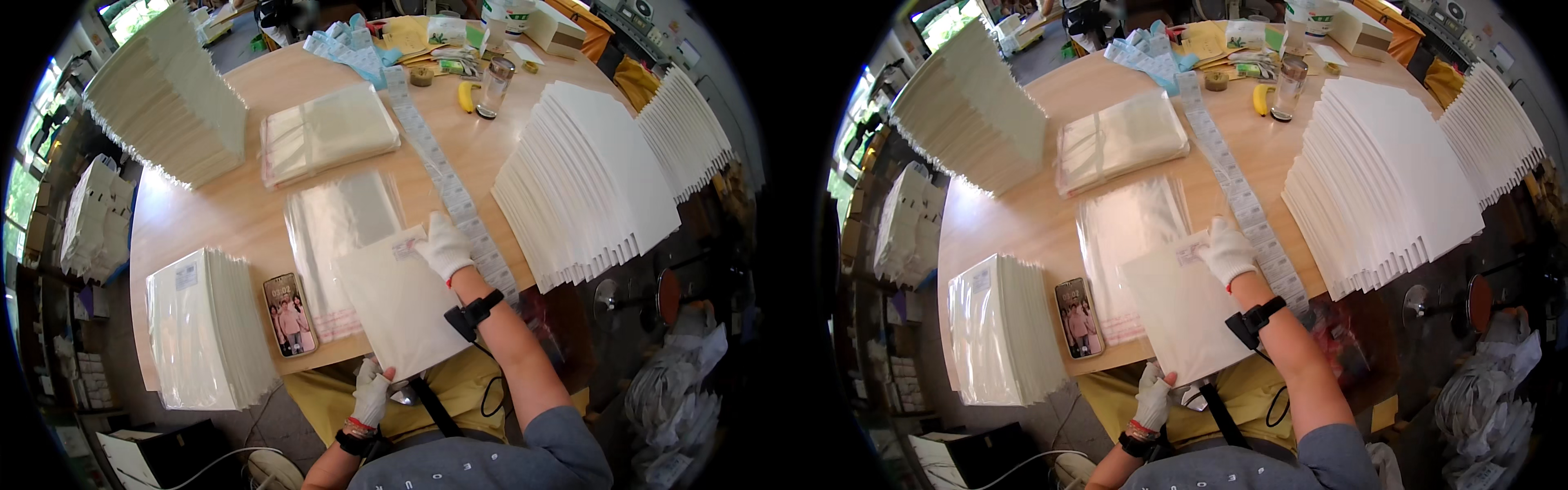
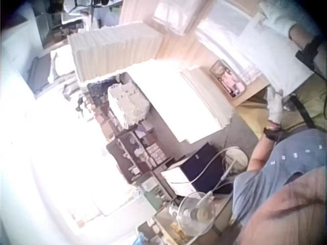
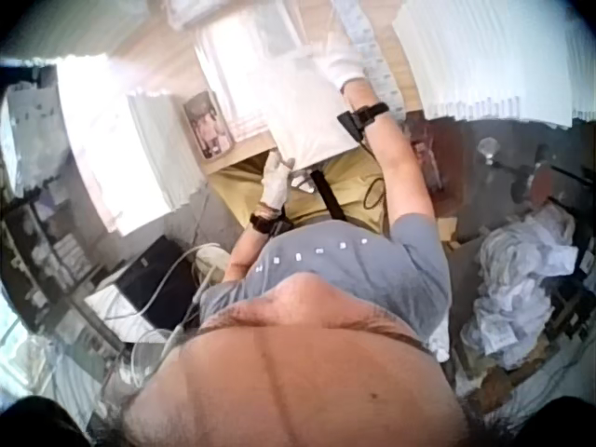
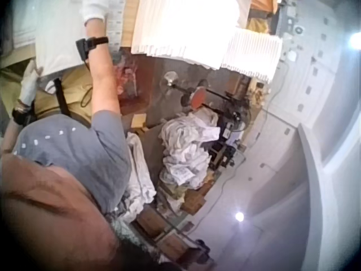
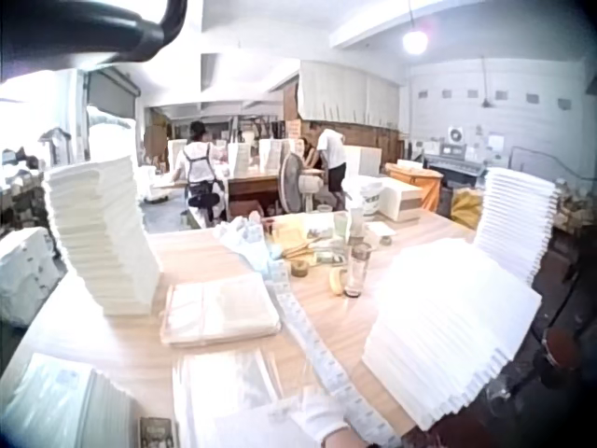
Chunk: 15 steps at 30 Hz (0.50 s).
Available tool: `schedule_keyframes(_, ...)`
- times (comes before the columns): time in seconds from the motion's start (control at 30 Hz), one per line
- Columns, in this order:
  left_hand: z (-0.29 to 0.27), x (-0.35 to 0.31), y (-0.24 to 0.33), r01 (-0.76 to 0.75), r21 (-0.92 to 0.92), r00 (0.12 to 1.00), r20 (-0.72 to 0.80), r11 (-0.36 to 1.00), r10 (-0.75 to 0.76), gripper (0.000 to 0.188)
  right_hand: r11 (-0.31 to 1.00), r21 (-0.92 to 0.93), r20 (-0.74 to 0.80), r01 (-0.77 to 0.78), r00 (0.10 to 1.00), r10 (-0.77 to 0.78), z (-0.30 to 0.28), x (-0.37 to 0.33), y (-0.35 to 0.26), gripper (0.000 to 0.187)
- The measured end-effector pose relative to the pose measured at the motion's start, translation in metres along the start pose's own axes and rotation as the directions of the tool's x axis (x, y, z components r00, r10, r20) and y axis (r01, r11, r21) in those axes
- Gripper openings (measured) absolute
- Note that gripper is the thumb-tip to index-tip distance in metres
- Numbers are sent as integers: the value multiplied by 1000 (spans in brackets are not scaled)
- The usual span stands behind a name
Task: The person puts paper cards into plastic sleeves and stacks the filled sleeves on a table.
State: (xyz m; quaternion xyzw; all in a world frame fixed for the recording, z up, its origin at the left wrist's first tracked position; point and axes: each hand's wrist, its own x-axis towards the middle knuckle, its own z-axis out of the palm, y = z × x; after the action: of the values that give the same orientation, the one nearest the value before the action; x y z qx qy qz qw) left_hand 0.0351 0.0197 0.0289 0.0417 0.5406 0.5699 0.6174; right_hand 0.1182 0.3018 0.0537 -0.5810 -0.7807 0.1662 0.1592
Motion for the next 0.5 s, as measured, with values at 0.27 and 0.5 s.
schedule_keyframes(0.27,-16,-32,63,-351,293,935,171,889,312,35,961,271,399,58,902,-167,-61,-137,31,35)
schedule_keyframes(0.5,-99,-149,168,-459,569,681,-268,682,681,52,501,777,30,382,772,-635,-36,-152,-113,32)
